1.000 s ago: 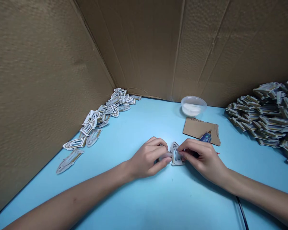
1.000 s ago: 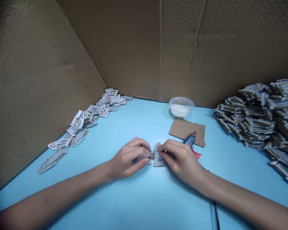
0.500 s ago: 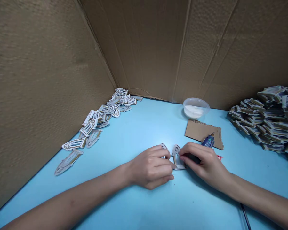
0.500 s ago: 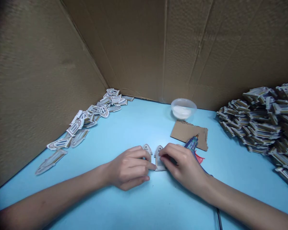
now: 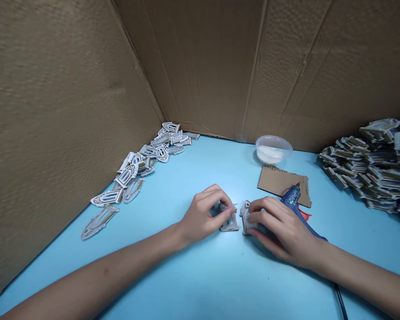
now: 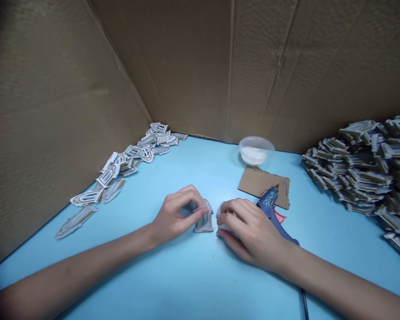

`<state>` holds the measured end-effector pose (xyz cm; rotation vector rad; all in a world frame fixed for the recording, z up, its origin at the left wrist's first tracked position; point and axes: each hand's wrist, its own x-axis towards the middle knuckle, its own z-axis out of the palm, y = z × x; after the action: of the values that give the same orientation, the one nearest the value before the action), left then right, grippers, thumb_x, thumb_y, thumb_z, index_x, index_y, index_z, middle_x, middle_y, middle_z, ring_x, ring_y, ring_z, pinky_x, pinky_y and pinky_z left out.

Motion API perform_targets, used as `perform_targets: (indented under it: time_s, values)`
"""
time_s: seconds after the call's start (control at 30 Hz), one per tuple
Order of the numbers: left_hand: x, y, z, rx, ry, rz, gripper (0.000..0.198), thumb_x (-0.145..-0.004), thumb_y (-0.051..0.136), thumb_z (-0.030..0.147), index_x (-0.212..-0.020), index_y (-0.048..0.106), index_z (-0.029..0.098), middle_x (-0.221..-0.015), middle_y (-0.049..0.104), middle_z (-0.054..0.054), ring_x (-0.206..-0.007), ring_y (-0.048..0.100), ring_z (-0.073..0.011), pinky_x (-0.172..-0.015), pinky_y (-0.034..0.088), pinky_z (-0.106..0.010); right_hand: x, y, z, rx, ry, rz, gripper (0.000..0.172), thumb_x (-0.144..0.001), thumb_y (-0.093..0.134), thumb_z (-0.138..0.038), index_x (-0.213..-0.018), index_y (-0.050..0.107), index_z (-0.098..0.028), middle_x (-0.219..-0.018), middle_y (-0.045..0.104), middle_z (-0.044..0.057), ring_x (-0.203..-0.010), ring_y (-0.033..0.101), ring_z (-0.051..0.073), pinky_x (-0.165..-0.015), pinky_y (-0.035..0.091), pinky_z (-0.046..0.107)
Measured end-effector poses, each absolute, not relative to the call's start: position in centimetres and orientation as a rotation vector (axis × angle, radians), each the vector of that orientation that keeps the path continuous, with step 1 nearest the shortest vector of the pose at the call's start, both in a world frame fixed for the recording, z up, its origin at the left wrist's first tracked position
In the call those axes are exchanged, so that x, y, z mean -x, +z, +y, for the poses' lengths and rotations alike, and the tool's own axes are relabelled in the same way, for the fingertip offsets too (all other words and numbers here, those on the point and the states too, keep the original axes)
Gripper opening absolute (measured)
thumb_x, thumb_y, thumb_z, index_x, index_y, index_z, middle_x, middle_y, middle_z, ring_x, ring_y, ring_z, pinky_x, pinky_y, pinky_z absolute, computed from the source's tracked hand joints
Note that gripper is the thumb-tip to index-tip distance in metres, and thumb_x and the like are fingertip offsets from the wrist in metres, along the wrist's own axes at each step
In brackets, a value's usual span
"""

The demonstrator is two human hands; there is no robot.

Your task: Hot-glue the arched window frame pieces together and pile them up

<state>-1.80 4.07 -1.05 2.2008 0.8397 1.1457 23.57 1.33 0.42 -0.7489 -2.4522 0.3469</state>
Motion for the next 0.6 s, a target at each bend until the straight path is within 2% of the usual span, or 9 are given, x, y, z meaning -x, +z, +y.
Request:
perform_targets:
  time_s: [0.07, 0.17, 0.27, 0.37, 0.47, 0.53, 0.6]
  values:
    - [1.8, -1.1, 4.3, -2.063, 1.115, 0.973, 0.018, -0.095, 0.071, 0.025, -0.083, 0.065, 0.014, -0.078, 0.067, -0.003, -0.078, 0.060, -0.0115, -0.072, 0.046, -0.023, -23.5, 0.6, 1.2, 0.623, 0.242, -2.596, 0.024, -0.103, 0.057, -0.021, -0.127, 0.060, -0.020, -0.129, 0.067, 0.016, -0.110, 0.065, 0.028, -0.090, 0.054, 0.044]
    - [1.9, -1.3, 4.8, -1.846, 1.047, 1.061, 0.023, -0.098, 0.069, 0.033, -0.086, 0.065, 0.014, -0.079, 0.064, -0.002, -0.073, 0.056, -0.0099, -0.069, 0.044, -0.022, -23.0, 0.5, 1.0, 0.476, 0.155, -2.803, 0.044, -0.107, 0.054, -0.031, -0.148, 0.053, -0.016, -0.152, 0.060, 0.016, -0.133, 0.059, 0.033, -0.108, 0.050, 0.050]
    - [1.9, -1.5, 5.3, -1.701, 1.063, 1.087, 0.025, -0.101, 0.063, 0.038, -0.094, 0.064, 0.014, -0.083, 0.063, -0.002, -0.075, 0.055, -0.0105, -0.069, 0.044, -0.022, -22.8, 0.2, 0.9, 0.501, 0.236, -2.837, 0.053, -0.109, 0.051, -0.036, -0.157, 0.046, -0.015, -0.154, 0.060, 0.014, -0.143, 0.054, 0.030, -0.122, 0.041, 0.050]
    - [2.0, -1.4, 5.4, -1.790, 1.076, 1.084, 0.026, -0.105, 0.057, 0.037, -0.097, 0.067, 0.014, -0.092, 0.064, -0.004, -0.085, 0.058, -0.0126, -0.077, 0.045, -0.023, -22.9, 0.2, 1.0, 0.585, 0.261, -2.730, 0.047, -0.107, 0.053, -0.031, -0.153, 0.051, -0.017, -0.147, 0.064, 0.016, -0.138, 0.058, 0.029, -0.116, 0.047, 0.049]
    - [1.9, -1.1, 4.9, -2.043, 0.999, 0.991, 0.027, -0.108, 0.048, 0.029, -0.100, 0.070, 0.014, -0.096, 0.062, -0.006, -0.090, 0.058, -0.0138, -0.082, 0.045, -0.025, -23.2, 0.4, 1.0, 0.688, 0.132, -2.572, 0.044, -0.104, 0.056, -0.024, -0.148, 0.055, -0.019, -0.150, 0.058, 0.020, -0.137, 0.057, 0.033, -0.105, 0.054, 0.050]
    - [1.8, -1.0, 4.5, -2.233, 0.927, 0.890, 0.026, -0.107, 0.048, 0.024, -0.097, 0.068, 0.013, -0.095, 0.060, -0.007, -0.088, 0.056, -0.0135, -0.080, 0.045, -0.025, -23.3, 0.4, 1.1, 0.708, 0.067, -2.519, 0.044, -0.104, 0.057, -0.020, -0.148, 0.054, -0.017, -0.151, 0.057, 0.021, -0.136, 0.055, 0.033, -0.103, 0.054, 0.051]
    - [1.6, -1.0, 4.1, -2.416, 0.869, 0.777, 0.024, -0.106, 0.048, 0.022, -0.093, 0.067, 0.012, -0.093, 0.059, -0.007, -0.086, 0.054, -0.0134, -0.078, 0.045, -0.025, -23.3, 0.3, 1.1, 0.660, 0.066, -2.505, 0.045, -0.103, 0.057, -0.014, -0.149, 0.053, -0.013, -0.142, 0.064, 0.020, -0.132, 0.057, 0.031, -0.103, 0.054, 0.049]
